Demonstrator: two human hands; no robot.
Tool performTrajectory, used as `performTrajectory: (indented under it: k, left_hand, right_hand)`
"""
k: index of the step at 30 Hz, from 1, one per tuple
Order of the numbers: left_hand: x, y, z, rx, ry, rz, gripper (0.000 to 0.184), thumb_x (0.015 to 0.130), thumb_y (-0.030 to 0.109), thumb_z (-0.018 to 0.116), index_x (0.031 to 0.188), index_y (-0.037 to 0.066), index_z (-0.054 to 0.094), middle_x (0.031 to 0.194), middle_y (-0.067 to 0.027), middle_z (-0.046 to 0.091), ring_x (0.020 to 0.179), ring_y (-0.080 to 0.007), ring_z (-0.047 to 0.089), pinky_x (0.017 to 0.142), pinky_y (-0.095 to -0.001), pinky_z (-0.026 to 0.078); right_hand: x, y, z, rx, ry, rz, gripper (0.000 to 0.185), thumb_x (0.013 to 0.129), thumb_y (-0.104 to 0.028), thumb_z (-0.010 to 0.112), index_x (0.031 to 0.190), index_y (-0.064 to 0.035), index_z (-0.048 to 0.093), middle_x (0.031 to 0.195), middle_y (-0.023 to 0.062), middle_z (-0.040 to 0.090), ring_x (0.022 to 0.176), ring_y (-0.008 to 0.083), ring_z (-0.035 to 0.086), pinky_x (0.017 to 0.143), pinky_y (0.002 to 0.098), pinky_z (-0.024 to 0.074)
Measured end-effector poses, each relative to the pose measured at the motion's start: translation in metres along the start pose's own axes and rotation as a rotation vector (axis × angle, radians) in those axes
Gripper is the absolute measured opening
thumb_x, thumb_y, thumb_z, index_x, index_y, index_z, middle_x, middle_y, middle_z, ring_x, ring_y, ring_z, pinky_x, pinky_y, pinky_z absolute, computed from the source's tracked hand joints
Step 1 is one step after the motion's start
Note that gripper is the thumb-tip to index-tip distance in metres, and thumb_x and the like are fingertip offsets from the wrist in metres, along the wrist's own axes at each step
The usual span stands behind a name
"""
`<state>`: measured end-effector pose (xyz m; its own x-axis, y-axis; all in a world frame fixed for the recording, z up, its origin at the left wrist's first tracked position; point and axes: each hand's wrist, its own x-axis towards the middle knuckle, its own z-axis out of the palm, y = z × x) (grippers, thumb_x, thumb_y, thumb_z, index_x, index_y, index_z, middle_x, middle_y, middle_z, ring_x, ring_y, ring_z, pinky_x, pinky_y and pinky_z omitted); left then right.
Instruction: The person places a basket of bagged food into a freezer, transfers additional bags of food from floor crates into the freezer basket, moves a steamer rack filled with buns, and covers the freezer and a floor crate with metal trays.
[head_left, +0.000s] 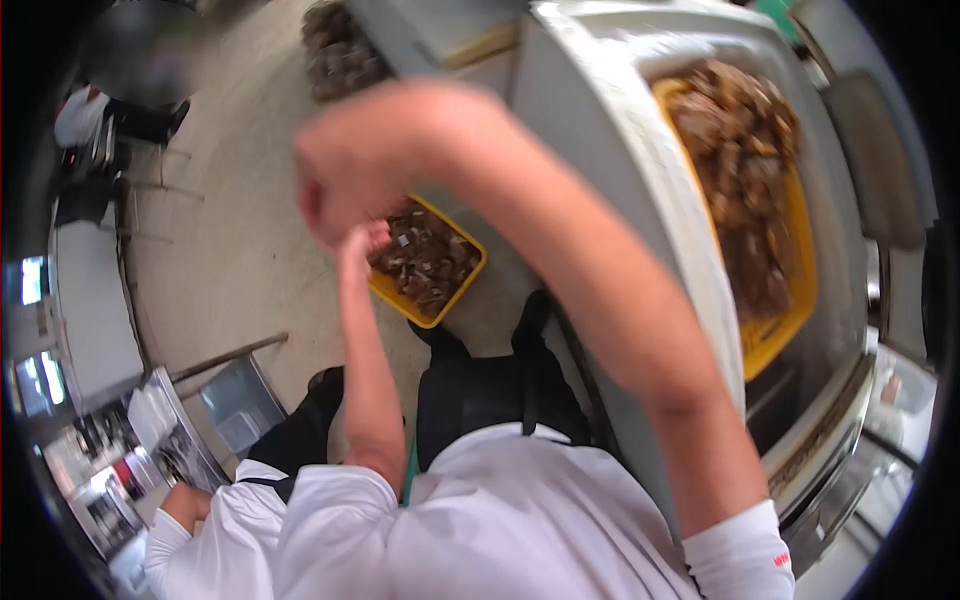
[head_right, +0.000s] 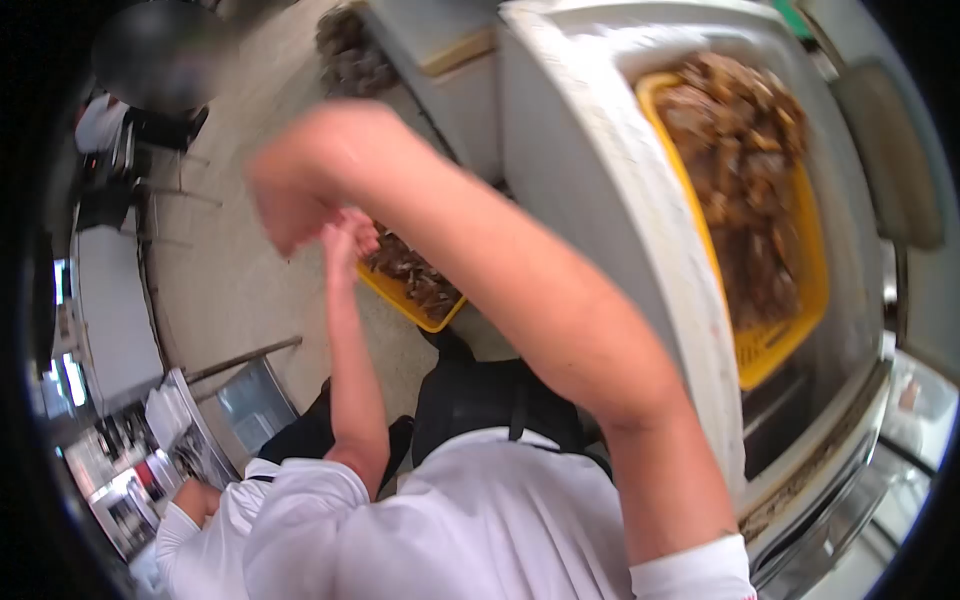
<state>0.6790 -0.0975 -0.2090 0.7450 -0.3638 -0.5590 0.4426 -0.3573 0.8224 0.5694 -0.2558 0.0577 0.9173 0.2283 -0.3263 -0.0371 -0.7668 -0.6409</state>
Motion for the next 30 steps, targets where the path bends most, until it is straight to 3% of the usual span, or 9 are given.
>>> performTrajectory:
  k: [4, 5, 6, 10, 12, 15, 17, 25, 30]
  left_hand:
    - [0.103, -0.225, -0.113, 0.258, -0.203, -0.182, 0.024, 0.094, 0.027, 0.055, 0.101, 0.004, 0.060, 0.085, -0.0076, 0.064, 0.069, -0.0202, 0.064, 0.057, -0.0353, 0.054]
    - [0.104, -0.243, -0.109, 0.223, 0.019, -0.383, 0.028, 0.086, 0.033, 0.061, 0.091, 0.005, 0.062, 0.068, -0.0101, 0.060, 0.055, -0.0207, 0.061, 0.049, -0.0348, 0.053]
    - [0.111, -0.279, -0.118, 0.256, 0.001, -0.441, 0.032, 0.087, 0.035, 0.061, 0.099, 0.005, 0.062, 0.078, -0.0126, 0.063, 0.066, -0.0228, 0.064, 0.055, -0.0356, 0.055]
    - [0.217, -0.395, -0.142, 0.595, -0.038, -0.557, 0.046, 0.092, 0.036, 0.061, 0.122, 0.002, 0.057, 0.106, -0.0118, 0.064, 0.080, -0.0216, 0.065, 0.068, -0.0369, 0.056]
    - [0.296, -0.451, -0.153, 0.825, -0.071, -0.366, 0.055, 0.085, 0.040, 0.066, 0.125, 0.004, 0.057, 0.119, -0.0217, 0.062, 0.108, -0.0369, 0.060, 0.087, -0.0492, 0.050]
    - [0.407, -0.463, -0.157, 1.005, 0.060, 0.348, 0.065, 0.080, 0.037, 0.071, 0.131, 0.002, 0.050, 0.120, -0.0271, 0.059, 0.112, -0.0425, 0.055, 0.092, -0.0509, 0.045]
    - [0.476, -0.469, -0.172, 1.112, 0.092, 0.435, 0.077, 0.079, 0.040, 0.072, 0.140, 0.006, 0.041, 0.137, -0.0364, 0.040, 0.121, -0.0506, 0.044, 0.101, -0.0550, 0.038]
    - [0.531, -0.468, -0.141, 1.335, 0.147, 0.035, 0.123, 0.050, 0.074, 0.078, 0.152, 0.033, 0.023, 0.152, -0.0294, 0.019, 0.137, -0.0558, 0.015, 0.105, -0.0679, 0.025]
    - [0.514, -0.531, -0.157, 1.218, -0.092, 0.236, 0.105, 0.061, 0.052, 0.080, 0.149, 0.020, 0.032, 0.151, -0.0273, 0.025, 0.136, -0.0488, 0.028, 0.107, -0.0548, 0.033]
  right_hand:
    - [0.149, 0.121, 0.169, 0.288, -0.185, 0.079, 0.034, 0.079, -0.039, 0.069, 0.094, -0.0089, 0.074, 0.075, 0.0072, 0.069, 0.069, 0.0186, 0.064, 0.064, 0.0348, 0.0502]
    - [0.181, 0.165, 0.238, 0.518, -0.162, 0.252, 0.040, 0.075, -0.045, 0.072, 0.091, -0.0078, 0.074, 0.077, 0.0081, 0.070, 0.069, 0.0196, 0.064, 0.063, 0.0362, 0.0502]
    - [0.206, 0.208, 0.310, 0.384, -0.041, 0.169, 0.044, 0.071, -0.047, 0.076, 0.090, -0.0063, 0.074, 0.075, 0.0076, 0.069, 0.066, 0.0213, 0.064, 0.062, 0.0378, 0.0502]
    - [0.252, 0.311, 0.497, 0.563, -0.007, 0.560, 0.079, 0.066, -0.046, 0.081, 0.129, -0.0060, 0.057, 0.122, 0.0166, 0.061, 0.114, 0.0310, 0.058, 0.097, 0.0381, 0.0458]
    - [0.286, 0.355, 0.554, 0.530, 0.228, 0.673, 0.106, 0.063, -0.044, 0.087, 0.147, -0.0085, 0.033, 0.148, 0.0209, 0.036, 0.139, 0.0362, 0.032, 0.113, 0.0421, 0.0313]
    - [0.348, 0.422, 0.594, 0.277, 0.252, 0.751, 0.126, 0.057, -0.046, 0.090, 0.152, -0.0102, 0.016, 0.155, 0.0225, 0.016, 0.142, 0.0418, 0.019, 0.111, 0.0516, 0.0327]
    - [0.379, 0.449, 0.596, 0.191, 0.178, 0.795, 0.126, 0.057, -0.046, 0.090, 0.153, -0.0148, 0.015, 0.155, 0.0235, 0.016, 0.142, 0.0422, 0.019, 0.109, 0.0549, 0.0336]
    - [0.429, 0.498, 0.652, 0.197, 0.058, 0.882, 0.116, 0.056, -0.046, 0.091, 0.148, -0.0442, 0.020, 0.153, 0.0274, 0.016, 0.139, 0.0520, 0.019, 0.102, 0.0631, 0.0402]
    - [0.438, 0.473, 0.684, 0.474, 0.292, 0.768, 0.107, 0.054, -0.039, 0.092, 0.144, -0.0355, 0.034, 0.148, 0.0320, 0.022, 0.136, 0.0556, 0.021, 0.106, 0.0630, 0.0315]
